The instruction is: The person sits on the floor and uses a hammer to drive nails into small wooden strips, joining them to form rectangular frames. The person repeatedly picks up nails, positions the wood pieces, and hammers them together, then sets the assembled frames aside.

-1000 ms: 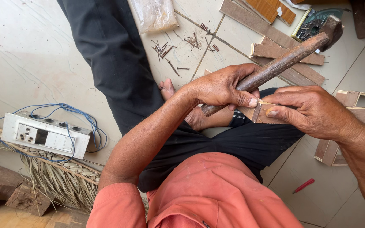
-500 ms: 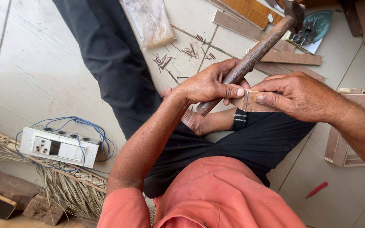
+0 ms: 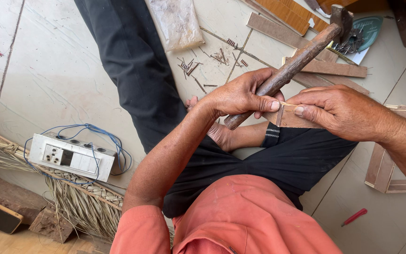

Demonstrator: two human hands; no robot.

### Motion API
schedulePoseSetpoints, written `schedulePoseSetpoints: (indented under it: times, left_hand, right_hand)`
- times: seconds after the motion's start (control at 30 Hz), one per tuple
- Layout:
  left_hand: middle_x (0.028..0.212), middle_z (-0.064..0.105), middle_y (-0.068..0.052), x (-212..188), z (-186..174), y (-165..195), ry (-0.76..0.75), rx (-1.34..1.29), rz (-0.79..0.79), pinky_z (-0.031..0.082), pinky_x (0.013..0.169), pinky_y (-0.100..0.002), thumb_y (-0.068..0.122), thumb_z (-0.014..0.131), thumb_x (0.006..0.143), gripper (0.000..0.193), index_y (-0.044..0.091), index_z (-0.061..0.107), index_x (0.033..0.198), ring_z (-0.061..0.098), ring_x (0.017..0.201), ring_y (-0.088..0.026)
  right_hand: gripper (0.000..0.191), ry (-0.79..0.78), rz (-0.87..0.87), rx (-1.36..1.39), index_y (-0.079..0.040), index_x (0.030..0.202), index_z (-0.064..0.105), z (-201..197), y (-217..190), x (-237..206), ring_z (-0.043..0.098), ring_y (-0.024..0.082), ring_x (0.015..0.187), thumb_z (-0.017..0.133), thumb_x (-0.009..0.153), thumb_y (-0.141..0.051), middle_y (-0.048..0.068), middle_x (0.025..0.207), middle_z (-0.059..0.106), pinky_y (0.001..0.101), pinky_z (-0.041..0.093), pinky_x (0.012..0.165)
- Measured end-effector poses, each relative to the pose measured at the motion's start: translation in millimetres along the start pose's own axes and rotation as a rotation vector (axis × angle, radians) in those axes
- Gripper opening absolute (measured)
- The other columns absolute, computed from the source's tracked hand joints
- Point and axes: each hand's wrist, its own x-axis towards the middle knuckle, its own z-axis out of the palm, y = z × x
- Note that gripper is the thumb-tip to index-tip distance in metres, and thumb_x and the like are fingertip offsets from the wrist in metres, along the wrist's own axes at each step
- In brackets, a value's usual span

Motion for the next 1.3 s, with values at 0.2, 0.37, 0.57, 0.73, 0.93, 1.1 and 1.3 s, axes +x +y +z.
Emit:
schedulePoseSetpoints:
  times: [0.2, 0.37, 0.57, 0.73, 0.93, 1.1, 1.3]
  left_hand:
    - [0.105, 0.070, -0.009, -2.2, -0.7, 0.4, -0.008, -0.005, -0.002, 0.055, 0.061, -0.024, 0.023, 0.086, 0.086, 0.070, -0.005, 0.050, 0.140, 0.066, 0.082, -0.012]
    - [0.106, 0.070, -0.010, -3.8, -0.1, 0.5, 0.001, -0.001, -0.003, 0.055, 0.061, -0.025, 0.023, 0.086, 0.086, 0.071, -0.005, 0.050, 0.140, 0.066, 0.083, -0.012]
    - [0.116, 0.073, -0.015, -6.1, 5.3, 9.0, 0.130, 0.083, -0.013, 0.060, 0.069, -0.028, 0.027, 0.086, 0.085, 0.076, -0.003, 0.047, 0.143, 0.069, 0.085, -0.015]
    - [0.119, 0.072, -0.009, -13.3, 36.5, 43.2, 0.321, 0.267, 0.034, 0.061, 0.072, -0.030, 0.026, 0.085, 0.083, 0.078, -0.004, 0.047, 0.144, 0.071, 0.093, -0.014]
    - [0.086, 0.065, -0.005, -69.7, 96.4, 94.4, 0.568, 0.764, -0.156, 0.052, 0.060, -0.027, 0.030, 0.070, 0.095, 0.056, 0.002, 0.055, 0.140, 0.061, 0.070, -0.010]
    - [0.084, 0.061, -0.003, -123.4, 161.7, 111.2, 0.544, 0.587, -0.255, 0.050, 0.054, -0.025, 0.034, 0.058, 0.101, 0.057, -0.002, 0.052, 0.144, 0.058, 0.063, -0.009]
    - [0.085, 0.060, -0.004, -134.7, 192.6, 97.2, 0.529, 0.557, -0.257, 0.050, 0.054, -0.025, 0.033, 0.054, 0.103, 0.061, -0.004, 0.044, 0.151, 0.059, 0.063, -0.010]
  right_hand:
    - [0.035, -0.001, 0.004, -0.038, -0.009, 0.117, 0.074, 0.2, 0.6, 2.2, 0.072, 0.025, 0.102, 0.059, 0.094, -0.031, 0.007, 0.115, 0.076, 0.0383, 0.056, 0.087]
    - [0.035, 0.017, -0.056, -0.033, -0.008, 0.117, 0.073, 1.4, 3.0, 2.5, 0.072, 0.026, 0.104, 0.059, 0.095, -0.031, 0.009, 0.117, 0.075, 0.0392, 0.056, 0.088]
    - [0.033, 0.055, -0.034, 0.007, -0.008, 0.118, 0.073, 0.7, 2.3, 1.6, 0.072, 0.029, 0.102, 0.058, 0.096, -0.027, 0.011, 0.116, 0.075, 0.0415, 0.055, 0.087]
    - [0.037, 0.039, 0.061, 0.109, -0.013, 0.122, 0.072, -4.8, 7.9, 3.1, 0.074, 0.026, 0.100, 0.056, 0.095, -0.033, 0.011, 0.111, 0.077, 0.0411, 0.056, 0.088]
    - [0.039, 0.039, 0.061, 0.112, -0.019, 0.128, 0.071, -7.6, 23.4, 8.1, 0.073, 0.026, 0.106, 0.052, 0.100, -0.038, 0.010, 0.115, 0.077, 0.0422, 0.056, 0.092]
    - [0.042, 0.057, 0.075, 0.120, -0.021, 0.131, 0.069, -3.0, 29.7, 9.7, 0.073, 0.026, 0.106, 0.053, 0.099, -0.042, 0.009, 0.118, 0.076, 0.0419, 0.057, 0.092]
    - [0.041, 0.074, 0.064, 0.131, -0.021, 0.130, 0.070, -2.0, 23.5, 2.5, 0.075, 0.025, 0.103, 0.051, 0.100, -0.043, 0.010, 0.115, 0.077, 0.0424, 0.059, 0.089]
